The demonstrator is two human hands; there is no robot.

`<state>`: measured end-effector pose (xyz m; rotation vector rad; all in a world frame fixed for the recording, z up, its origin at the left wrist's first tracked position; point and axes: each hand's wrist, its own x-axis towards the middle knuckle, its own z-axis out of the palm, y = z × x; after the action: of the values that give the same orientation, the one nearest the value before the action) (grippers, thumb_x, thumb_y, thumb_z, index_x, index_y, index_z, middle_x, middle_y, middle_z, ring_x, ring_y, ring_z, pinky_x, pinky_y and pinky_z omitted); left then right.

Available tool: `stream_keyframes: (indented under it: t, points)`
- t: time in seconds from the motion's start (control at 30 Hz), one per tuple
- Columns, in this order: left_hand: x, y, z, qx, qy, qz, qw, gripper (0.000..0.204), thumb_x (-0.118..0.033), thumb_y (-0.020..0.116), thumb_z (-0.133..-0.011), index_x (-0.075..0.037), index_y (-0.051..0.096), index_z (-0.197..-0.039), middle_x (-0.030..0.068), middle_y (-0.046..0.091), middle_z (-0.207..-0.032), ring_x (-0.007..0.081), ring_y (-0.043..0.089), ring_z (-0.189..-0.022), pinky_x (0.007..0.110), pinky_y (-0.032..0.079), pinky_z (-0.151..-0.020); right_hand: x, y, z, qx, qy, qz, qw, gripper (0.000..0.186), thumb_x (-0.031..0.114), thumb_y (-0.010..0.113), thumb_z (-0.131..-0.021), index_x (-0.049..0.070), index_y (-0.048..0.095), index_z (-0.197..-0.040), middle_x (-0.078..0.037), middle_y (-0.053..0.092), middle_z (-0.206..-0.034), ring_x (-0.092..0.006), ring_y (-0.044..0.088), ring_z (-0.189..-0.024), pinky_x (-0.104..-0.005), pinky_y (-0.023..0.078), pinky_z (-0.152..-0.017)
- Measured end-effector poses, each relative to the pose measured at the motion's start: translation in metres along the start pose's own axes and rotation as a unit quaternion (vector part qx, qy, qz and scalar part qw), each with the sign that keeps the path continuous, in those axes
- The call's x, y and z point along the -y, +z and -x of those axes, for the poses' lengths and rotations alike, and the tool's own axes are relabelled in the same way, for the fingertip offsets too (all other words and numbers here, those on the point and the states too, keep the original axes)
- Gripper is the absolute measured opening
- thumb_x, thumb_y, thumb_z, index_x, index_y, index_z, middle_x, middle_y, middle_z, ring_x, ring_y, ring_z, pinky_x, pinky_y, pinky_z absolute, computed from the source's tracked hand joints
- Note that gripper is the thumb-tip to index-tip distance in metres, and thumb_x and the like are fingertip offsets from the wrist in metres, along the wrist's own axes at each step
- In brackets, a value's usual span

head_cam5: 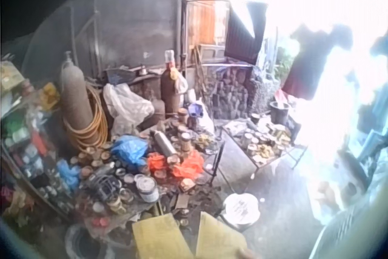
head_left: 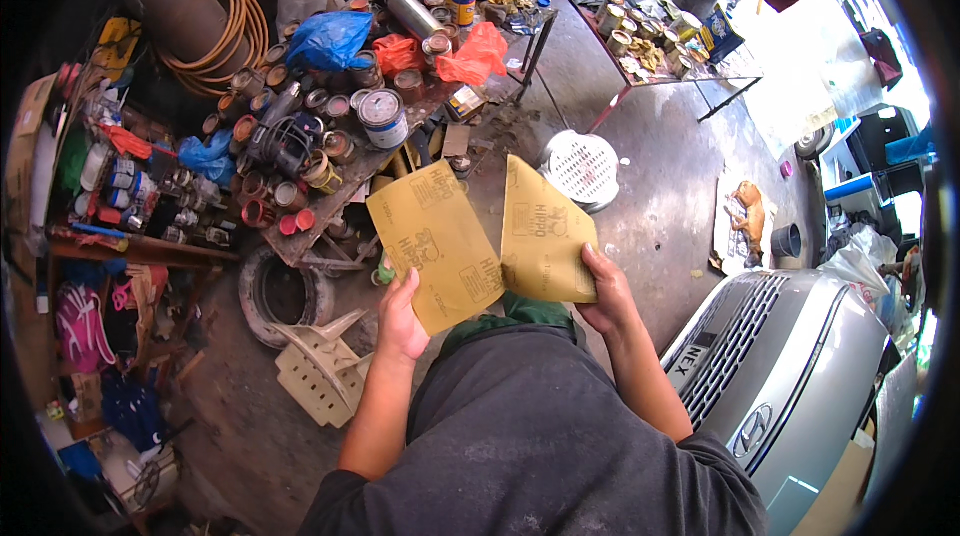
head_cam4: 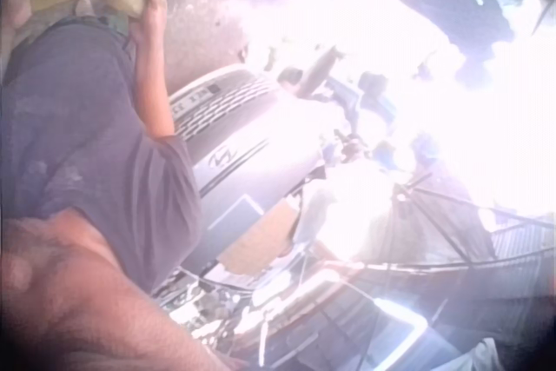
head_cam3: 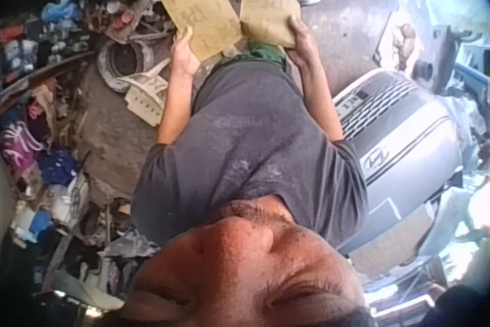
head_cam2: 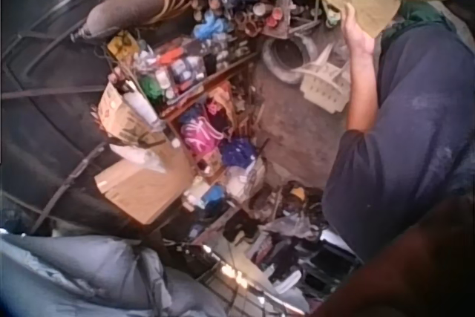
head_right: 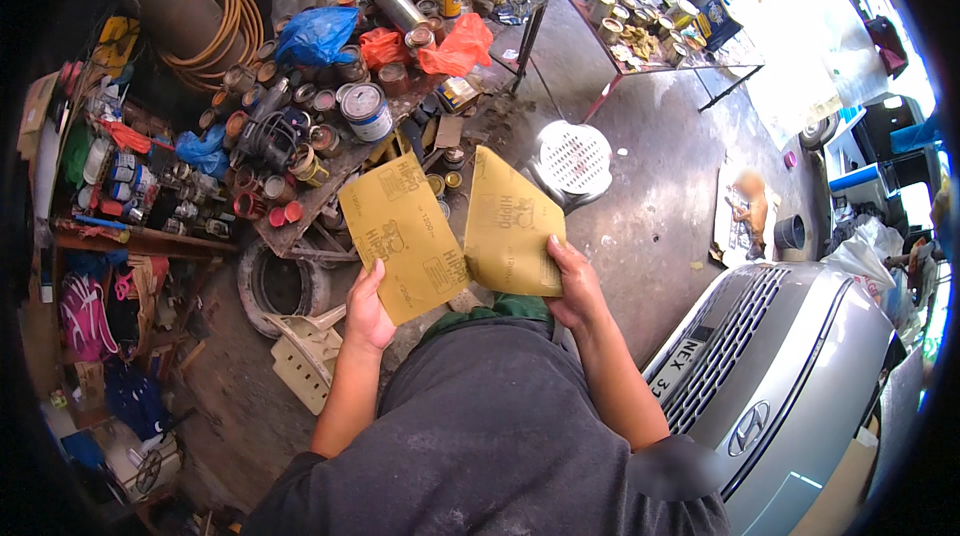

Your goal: The person sands the surface of a white car door using a sanding block and a cloth. They wipe the door, select a sanding sheet, and then proceed to sand the door's exterior and edges while wiping away dust. The person also dips the sanding block into a bucket of water during the process.

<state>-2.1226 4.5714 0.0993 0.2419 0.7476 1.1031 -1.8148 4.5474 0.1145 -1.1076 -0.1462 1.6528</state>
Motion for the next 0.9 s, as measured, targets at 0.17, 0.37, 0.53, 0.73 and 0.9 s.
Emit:
stream_keyframes:
  t: [0.17,0.37,0.53,0.73,0.9]
  points:
    - [-0.034,-0.041,0.0,-0.101,0.111,0.027,0.988,0.048,-0.024,0.057,-0.104,-0.006,0.046,-0.147,0.0118,0.057,-0.142,0.0294,0.057,-0.128,0.045,0.046,-0.109,0.022,-0.014,-0.022,-0.091,-0.053,-0.012,0.994,0.047,0.034,0.056,-0.104,0.001,0.053,-0.137,-0.014,0.064,-0.129,-0.0275,0.066,-0.113,-0.0437,0.054,-0.098]
    - [-0.09,-0.097,0.014,-0.245,0.208,-0.076,0.944,0.044,-0.018,0.058,-0.102,-0.001,0.051,-0.142,0.0127,0.06,-0.137,0.0261,0.059,-0.126,0.039,0.047,-0.106,0.059,-0.082,-0.076,-0.11,-0.127,0.326,0.93,0.031,0.01,0.056,-0.095,-0.002,0.063,-0.123,-0.009,0.07,-0.113,-0.0185,0.067,-0.098,-0.0323,0.053,-0.087]
    - [-0.069,-0.106,0.016,-0.319,0.213,-0.093,0.919,0.044,-0.017,0.06,-0.1,0.0,0.052,-0.139,0.0145,0.061,-0.137,0.0267,0.06,-0.125,0.039,0.047,-0.106,0.055,-0.122,-0.174,-0.14,-0.116,0.531,0.828,0.043,0.01,0.06,-0.09,-0.003,0.057,-0.131,-0.015,0.07,-0.116,-0.0213,0.068,-0.096,-0.0347,0.053,-0.088]
    - [-0.018,-0.083,0.008,-0.382,0.187,-0.138,0.895,0.037,-0.018,0.056,-0.104,0.002,0.056,-0.135,0.0127,0.064,-0.131,0.0224,0.061,-0.119,0.036,0.046,-0.102,0.033,-0.105,-0.317,-0.127,0.009,0.438,0.89,0.041,0.008,0.063,-0.087,0.004,0.055,-0.126,-0.013,0.065,-0.106,-0.0253,0.066,-0.093,-0.0416,0.057,-0.077]
    - [0.003,-0.053,-0.012,-0.449,0.177,-0.196,0.854,0.031,-0.016,0.053,-0.106,0.002,0.058,-0.13,0.0113,0.066,-0.124,0.0197,0.062,-0.111,0.034,0.047,-0.098,0.006,-0.055,-0.419,-0.041,0.107,0.333,0.936,0.035,0.01,0.058,-0.091,0.012,0.055,-0.127,-0.01,0.062,-0.114,-0.03,0.064,-0.104,-0.0544,0.055,-0.089]
